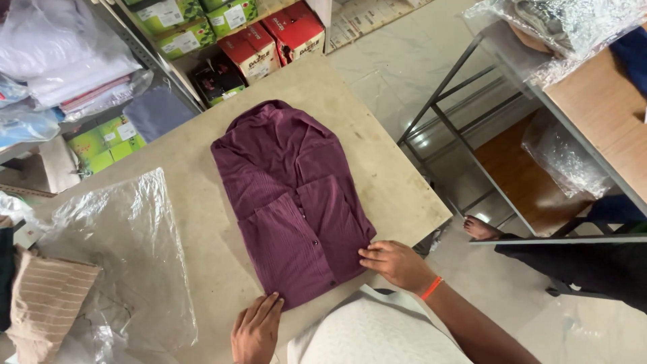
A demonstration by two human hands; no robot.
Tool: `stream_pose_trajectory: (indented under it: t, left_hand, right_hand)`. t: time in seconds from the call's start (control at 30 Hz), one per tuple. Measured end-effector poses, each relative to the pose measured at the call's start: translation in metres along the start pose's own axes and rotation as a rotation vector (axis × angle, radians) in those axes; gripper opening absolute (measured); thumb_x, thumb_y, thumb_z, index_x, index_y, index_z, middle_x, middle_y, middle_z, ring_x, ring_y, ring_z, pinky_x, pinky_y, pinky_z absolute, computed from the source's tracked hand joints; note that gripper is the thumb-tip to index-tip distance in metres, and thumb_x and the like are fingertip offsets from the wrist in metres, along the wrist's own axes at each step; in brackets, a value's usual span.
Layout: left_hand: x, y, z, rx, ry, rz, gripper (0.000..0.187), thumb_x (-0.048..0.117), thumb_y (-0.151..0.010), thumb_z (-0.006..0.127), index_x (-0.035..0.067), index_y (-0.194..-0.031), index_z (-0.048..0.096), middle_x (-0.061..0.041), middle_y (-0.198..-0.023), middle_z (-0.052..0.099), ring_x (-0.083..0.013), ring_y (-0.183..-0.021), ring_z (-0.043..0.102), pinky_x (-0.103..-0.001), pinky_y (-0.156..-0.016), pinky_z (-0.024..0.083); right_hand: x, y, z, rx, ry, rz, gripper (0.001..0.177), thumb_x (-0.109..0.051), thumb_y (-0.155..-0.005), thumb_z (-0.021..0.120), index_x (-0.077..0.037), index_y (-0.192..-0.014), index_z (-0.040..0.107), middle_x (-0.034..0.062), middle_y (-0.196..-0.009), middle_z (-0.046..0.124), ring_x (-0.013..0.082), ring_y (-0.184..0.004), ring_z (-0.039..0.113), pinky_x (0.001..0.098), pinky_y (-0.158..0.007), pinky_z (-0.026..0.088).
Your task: The person smooths a purple collared shirt flat on a table, folds the sleeves and body inward, and presses the folds by hand. They then place the folded shirt into a clear plastic bag, adjust the wrapping, and later take the shirt out of the bag and spread it flat on the table again.
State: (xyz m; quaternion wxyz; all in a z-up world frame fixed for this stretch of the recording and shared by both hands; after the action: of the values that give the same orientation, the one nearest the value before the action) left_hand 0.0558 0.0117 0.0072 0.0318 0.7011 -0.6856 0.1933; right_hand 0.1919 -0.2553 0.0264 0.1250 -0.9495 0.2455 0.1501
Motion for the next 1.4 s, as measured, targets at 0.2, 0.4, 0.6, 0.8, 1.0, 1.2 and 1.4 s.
stream_pose_trajectory:
  t: [0.2,0.4,0.6,0.8,1.0,1.2,1.4]
  left_hand:
    - [-0.007,-0.001,-0.023,0.065,0.041,-0.104,0.030,0.019,-0.083,0.072,0.017,-0.112,0.078,0.000,-0.108,0.078,-0.0183,-0.104,0.072,-0.038,-0.087,0.057]
    - [0.001,-0.007,-0.056,0.036,0.075,-0.011,0.025,0.016,-0.081,0.073,0.011,-0.105,0.079,-0.002,-0.099,0.079,-0.0202,-0.100,0.072,-0.039,-0.087,0.056]
    - [0.019,-0.012,-0.083,-0.073,0.129,0.019,0.022,0.014,-0.072,0.078,0.011,-0.094,0.081,-0.004,-0.087,0.080,-0.0192,-0.094,0.074,-0.040,-0.088,0.057]
    - [0.021,-0.013,-0.067,-0.348,0.317,-0.030,0.028,0.014,-0.070,0.083,0.012,-0.098,0.084,-0.006,-0.093,0.082,-0.0228,-0.095,0.077,-0.043,-0.088,0.056]
    - [0.036,-0.028,-0.067,-0.607,0.451,-0.064,0.026,0.018,-0.076,0.081,0.011,-0.101,0.083,-0.008,-0.090,0.080,-0.0211,-0.089,0.077,-0.038,-0.090,0.059]
    - [0.037,-0.061,-0.078,-0.704,0.615,-0.179,0.030,0.016,-0.073,0.083,0.009,-0.103,0.082,-0.010,-0.096,0.079,-0.0224,-0.086,0.078,-0.036,-0.081,0.061]
    - [0.016,-0.129,-0.071,-0.678,0.754,-0.409,0.023,0.015,-0.084,0.073,0.004,-0.103,0.080,-0.006,-0.079,0.080,-0.0148,-0.072,0.071,-0.031,-0.069,0.057]
  right_hand:
    - [-0.014,-0.015,-0.037,0.134,-0.044,0.001,0.031,-0.005,-0.082,0.065,-0.010,-0.111,0.077,-0.0016,-0.110,0.075,0.0196,-0.111,0.065,0.0371,-0.095,0.053]
    - [-0.031,-0.003,-0.079,0.261,-0.156,0.019,0.024,-0.001,-0.082,0.070,-0.007,-0.104,0.074,0.0026,-0.103,0.075,0.0229,-0.104,0.068,0.0372,-0.089,0.055]
    - [-0.035,0.002,-0.101,0.246,-0.335,0.075,0.022,0.003,-0.080,0.069,-0.006,-0.099,0.073,0.0060,-0.095,0.074,0.0266,-0.097,0.070,0.0382,-0.083,0.056]
    - [-0.024,-0.006,-0.107,0.159,-0.595,0.115,0.013,0.004,-0.088,0.067,-0.005,-0.097,0.066,0.0076,-0.087,0.069,0.0275,-0.082,0.066,0.0386,-0.074,0.052]
    - [0.000,-0.001,-0.095,0.100,-0.793,0.212,0.017,0.009,-0.087,0.061,-0.004,-0.097,0.066,0.0081,-0.084,0.067,0.0245,-0.074,0.063,0.0354,-0.065,0.049]
    - [0.018,-0.010,-0.095,0.122,-0.955,0.214,0.016,0.007,-0.096,0.058,-0.004,-0.102,0.068,0.0063,-0.089,0.070,0.0190,-0.080,0.066,0.0319,-0.072,0.052]
    - [0.064,-0.063,-0.098,0.132,-0.867,0.402,0.020,-0.005,-0.100,0.053,-0.004,-0.109,0.071,0.0079,-0.099,0.077,0.0169,-0.087,0.068,0.0306,-0.079,0.053]
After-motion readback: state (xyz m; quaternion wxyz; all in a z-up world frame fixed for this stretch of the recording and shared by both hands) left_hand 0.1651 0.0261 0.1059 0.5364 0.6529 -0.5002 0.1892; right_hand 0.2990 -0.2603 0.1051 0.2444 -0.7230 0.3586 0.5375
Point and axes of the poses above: each hand's wrist, its own y-axis away from the middle knuckle, its own z-axis out of the palm, x = y × z, the point moved 10 cm from there along -y, towards the middle knuckle
